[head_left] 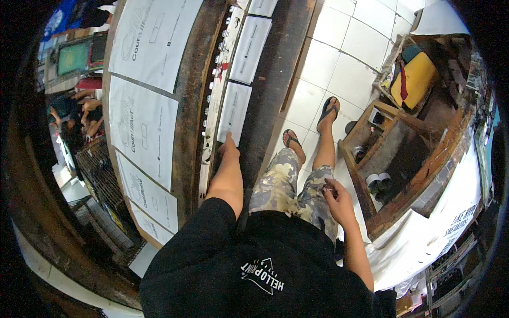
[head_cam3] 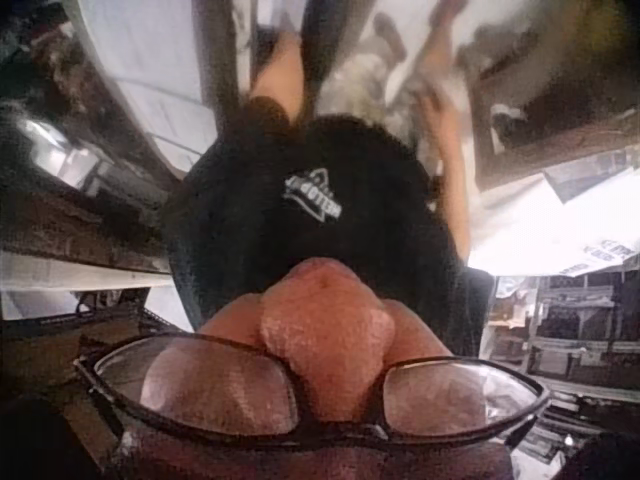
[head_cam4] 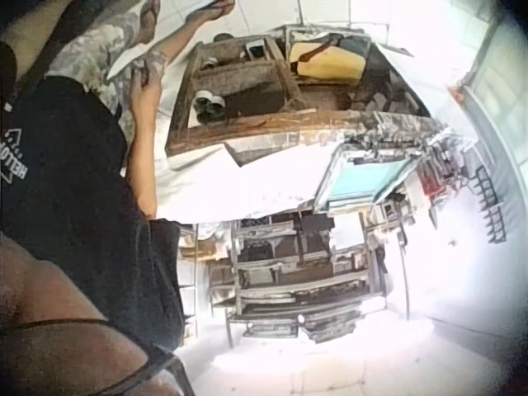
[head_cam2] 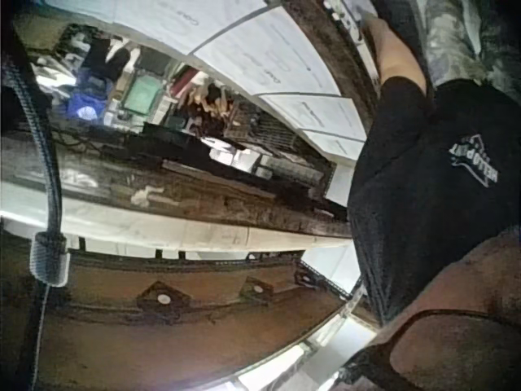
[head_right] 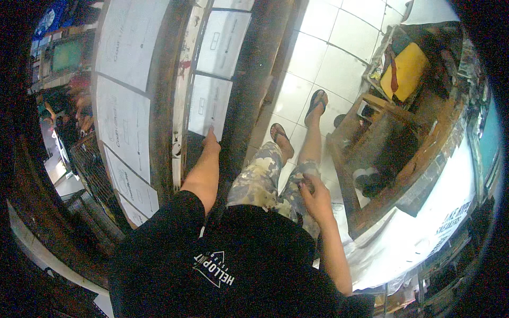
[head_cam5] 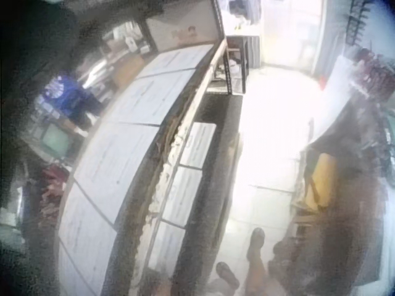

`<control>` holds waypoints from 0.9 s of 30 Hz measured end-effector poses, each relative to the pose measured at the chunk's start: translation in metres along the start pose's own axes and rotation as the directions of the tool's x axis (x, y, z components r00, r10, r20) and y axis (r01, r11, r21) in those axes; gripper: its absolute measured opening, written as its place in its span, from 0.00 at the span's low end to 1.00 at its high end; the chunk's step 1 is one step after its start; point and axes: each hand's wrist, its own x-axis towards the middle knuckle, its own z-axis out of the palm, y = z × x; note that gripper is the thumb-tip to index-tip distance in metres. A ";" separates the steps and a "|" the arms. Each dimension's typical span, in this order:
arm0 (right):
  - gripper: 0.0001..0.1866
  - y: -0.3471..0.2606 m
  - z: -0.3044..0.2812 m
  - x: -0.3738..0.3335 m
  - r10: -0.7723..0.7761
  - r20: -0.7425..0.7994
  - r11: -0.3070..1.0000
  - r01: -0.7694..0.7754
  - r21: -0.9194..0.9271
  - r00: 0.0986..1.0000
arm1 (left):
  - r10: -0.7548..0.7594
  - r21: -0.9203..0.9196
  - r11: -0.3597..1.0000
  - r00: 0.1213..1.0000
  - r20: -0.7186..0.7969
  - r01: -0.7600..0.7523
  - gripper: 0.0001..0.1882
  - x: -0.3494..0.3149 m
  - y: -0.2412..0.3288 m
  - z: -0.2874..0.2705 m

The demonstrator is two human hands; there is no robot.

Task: The person picks up plastic bags from a wooden surface, folds them, and places them onto a metal shelf.

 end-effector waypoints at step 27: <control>0.18 0.008 0.002 0.004 0.001 -0.036 1.000 -0.002 -0.017 0.999 | 0.104 -0.298 0.952 0.991 0.081 -0.075 0.38 -0.022 0.020 -0.001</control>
